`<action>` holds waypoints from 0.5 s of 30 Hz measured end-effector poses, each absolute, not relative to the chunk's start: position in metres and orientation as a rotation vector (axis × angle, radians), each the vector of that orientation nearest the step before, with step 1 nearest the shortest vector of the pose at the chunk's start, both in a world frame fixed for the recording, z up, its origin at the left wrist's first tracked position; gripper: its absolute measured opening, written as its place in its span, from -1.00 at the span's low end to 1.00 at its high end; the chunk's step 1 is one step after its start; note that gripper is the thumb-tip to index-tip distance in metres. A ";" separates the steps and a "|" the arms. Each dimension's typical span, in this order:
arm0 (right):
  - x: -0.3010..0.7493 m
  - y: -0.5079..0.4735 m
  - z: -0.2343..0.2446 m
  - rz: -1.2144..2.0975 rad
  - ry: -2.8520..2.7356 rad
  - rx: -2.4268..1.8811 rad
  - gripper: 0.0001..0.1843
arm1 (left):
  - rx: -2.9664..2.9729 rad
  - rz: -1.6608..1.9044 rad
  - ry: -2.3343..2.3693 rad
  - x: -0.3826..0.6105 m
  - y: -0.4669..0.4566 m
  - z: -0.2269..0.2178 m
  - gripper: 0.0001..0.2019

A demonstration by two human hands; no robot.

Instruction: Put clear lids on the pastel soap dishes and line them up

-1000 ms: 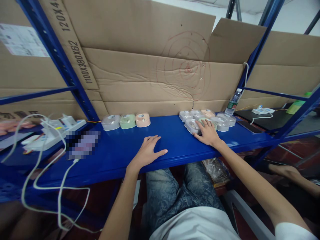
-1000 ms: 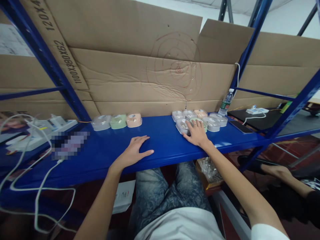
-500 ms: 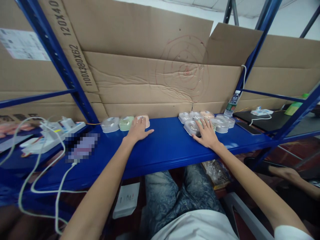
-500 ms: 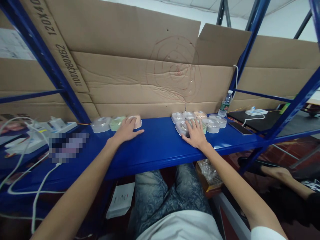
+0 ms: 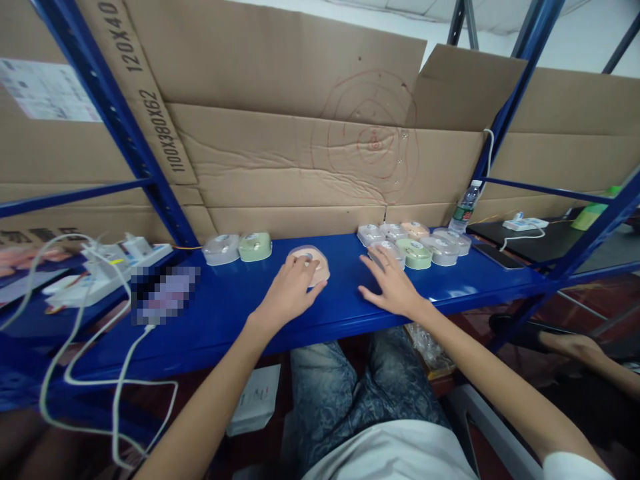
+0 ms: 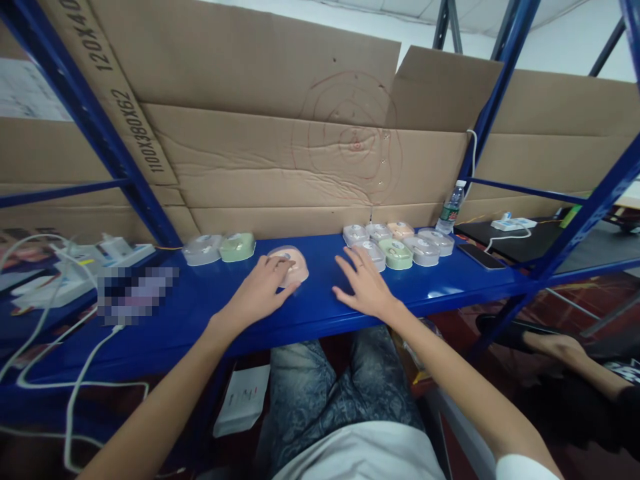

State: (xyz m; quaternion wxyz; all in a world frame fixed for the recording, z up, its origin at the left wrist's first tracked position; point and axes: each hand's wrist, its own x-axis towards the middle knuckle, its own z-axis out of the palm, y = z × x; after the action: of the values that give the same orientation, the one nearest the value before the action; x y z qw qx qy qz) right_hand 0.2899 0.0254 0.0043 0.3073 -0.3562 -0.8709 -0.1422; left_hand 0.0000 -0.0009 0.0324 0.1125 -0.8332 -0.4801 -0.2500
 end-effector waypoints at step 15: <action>0.217 0.026 0.009 0.232 -2.321 -0.781 -0.43 | -2.458 -1.301 -1.524 -0.019 -0.013 0.004 -0.43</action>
State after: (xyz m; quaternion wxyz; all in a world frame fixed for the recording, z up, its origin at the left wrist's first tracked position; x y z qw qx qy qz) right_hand 0.2169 0.0264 0.0085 0.3342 -0.2991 -0.8894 0.0888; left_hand -0.0187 -0.0129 0.0042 -0.0147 -0.7750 -0.4804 -0.4103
